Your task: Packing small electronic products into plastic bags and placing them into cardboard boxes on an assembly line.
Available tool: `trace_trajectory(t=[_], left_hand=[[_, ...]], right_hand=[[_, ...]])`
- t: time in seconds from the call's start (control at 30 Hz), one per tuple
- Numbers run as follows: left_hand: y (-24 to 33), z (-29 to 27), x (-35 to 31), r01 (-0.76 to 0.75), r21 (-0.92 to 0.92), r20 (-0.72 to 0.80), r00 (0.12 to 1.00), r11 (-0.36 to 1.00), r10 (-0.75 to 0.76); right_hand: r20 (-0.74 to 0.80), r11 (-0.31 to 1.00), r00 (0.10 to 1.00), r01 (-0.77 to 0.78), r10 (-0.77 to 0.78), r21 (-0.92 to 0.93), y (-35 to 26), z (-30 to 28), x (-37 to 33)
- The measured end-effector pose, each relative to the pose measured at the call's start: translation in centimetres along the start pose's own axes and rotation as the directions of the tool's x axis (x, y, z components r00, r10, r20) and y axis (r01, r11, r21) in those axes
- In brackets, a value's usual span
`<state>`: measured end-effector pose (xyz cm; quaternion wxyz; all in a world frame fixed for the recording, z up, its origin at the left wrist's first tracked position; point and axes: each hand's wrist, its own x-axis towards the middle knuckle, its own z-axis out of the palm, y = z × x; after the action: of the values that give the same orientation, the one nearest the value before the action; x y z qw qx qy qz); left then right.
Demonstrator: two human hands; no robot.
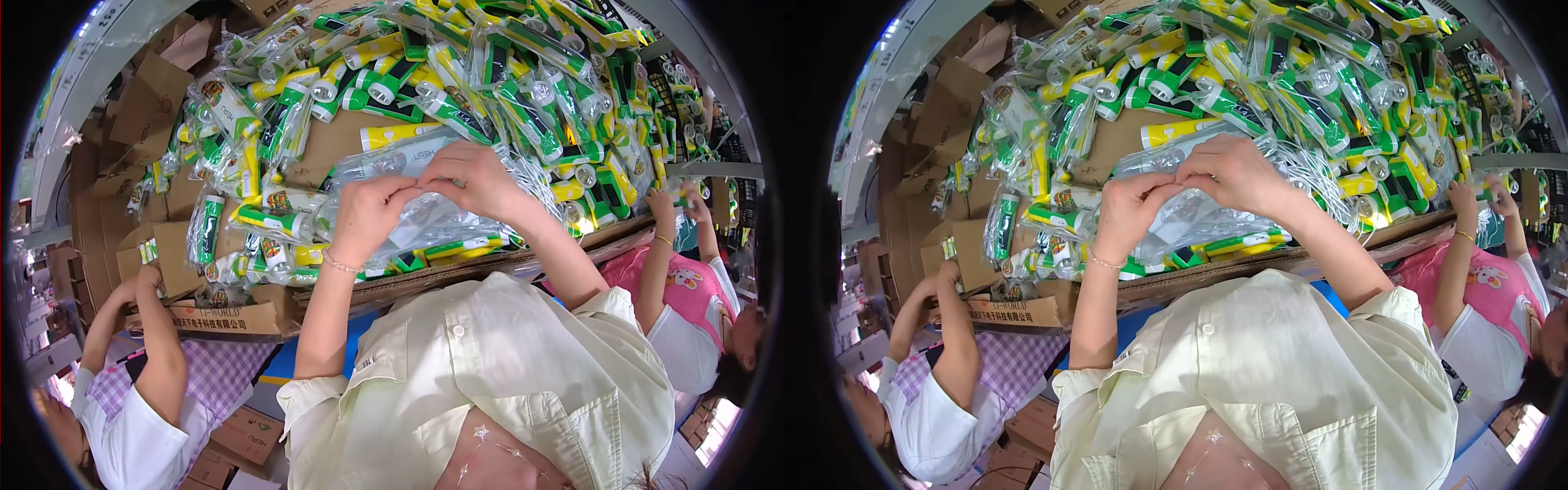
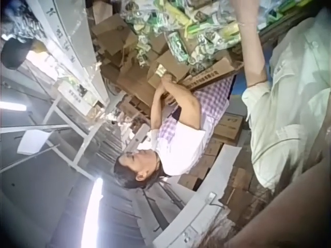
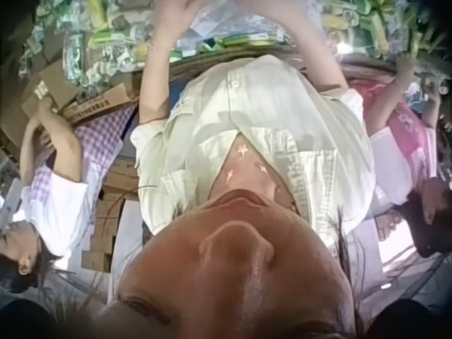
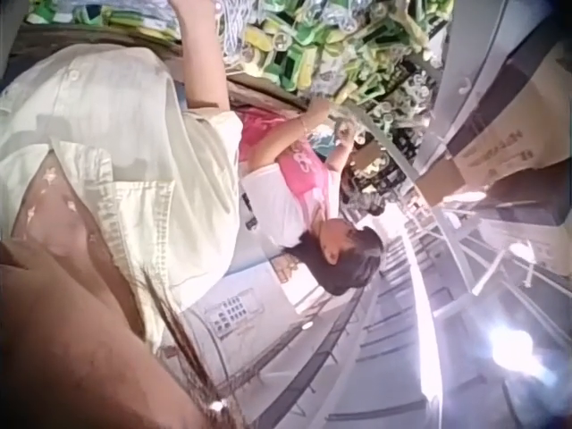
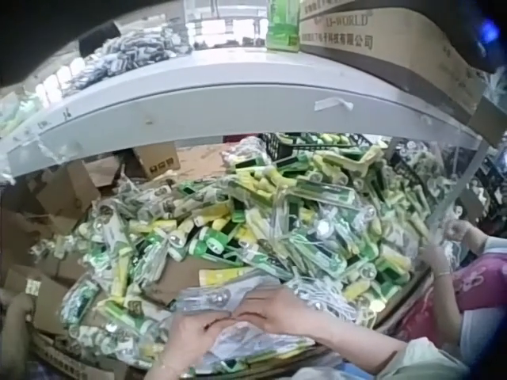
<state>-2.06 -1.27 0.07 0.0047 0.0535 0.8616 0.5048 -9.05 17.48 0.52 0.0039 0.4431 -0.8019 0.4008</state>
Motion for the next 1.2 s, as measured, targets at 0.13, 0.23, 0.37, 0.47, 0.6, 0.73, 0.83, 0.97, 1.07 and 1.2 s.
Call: trace_trajectory(t=[0.13,0.23,0.37,0.47,0.6,0.73,0.83,0.97,1.07,1.2], left_hand=[[0.1,0.2,-2.3,0.038,0.097,-0.067,0.997,0.995,-0.032],[0.2,0.3,-3.9,0.039,0.158,-0.108,0.994,0.987,-0.022],[0.2,-0.1,-5.9,0.043,0.327,-0.133,0.991,0.944,0.001],[-0.6,-2.5,-8.0,0.178,0.363,-0.238,0.967,0.915,-0.093],[-0.2,-2.4,-7.4,0.164,0.232,-0.356,0.932,0.959,-0.073],[0.2,-2.2,-7.6,0.321,0.31,-0.241,0.937,0.895,-0.253],[-1.7,-2.3,-8.3,0.349,0.392,-0.433,0.886,0.851,-0.164],[-2.9,-3.2,-9.4,0.689,0.373,-0.503,0.713,0.621,-0.489],[-5.4,-3.7,-11.8,0.629,0.287,-0.531,0.732,0.722,-0.427],[-5.6,-3.6,-12.3,0.595,-0.004,-0.583,0.652,0.804,-0.485]], right_hand=[[0.07,0.99,0.988,0.137,-0.135,-0.021,-0.9,0.9,-0.4],[0.167,0.968,0.964,0.228,-0.209,-0.101,-1.8,1.3,-0.5],[0.243,0.937,0.93,0.316,-0.274,-0.152,-1.7,1.4,-0.7],[0.398,0.945,0.906,0.247,-0.147,-0.212,-0.7,0.1,-1.0],[0.366,0.91,0.883,0.375,-0.294,-0.175,-2.7,0.9,0.4],[0.326,0.876,0.868,0.447,-0.375,-0.182,-5.0,1.6,2.5],[0.482,0.857,0.824,0.453,-0.297,-0.246,-3.4,1.3,2.9],[0.772,0.881,0.636,0.375,-0.017,-0.289,0.0,0.6,4.2],[0.848,0.987,0.514,0.026,0.125,-0.161,3.1,1.1,9.1],[0.541,0.983,0.837,0.155,-0.078,-0.098,2.8,9.7,17.1]])
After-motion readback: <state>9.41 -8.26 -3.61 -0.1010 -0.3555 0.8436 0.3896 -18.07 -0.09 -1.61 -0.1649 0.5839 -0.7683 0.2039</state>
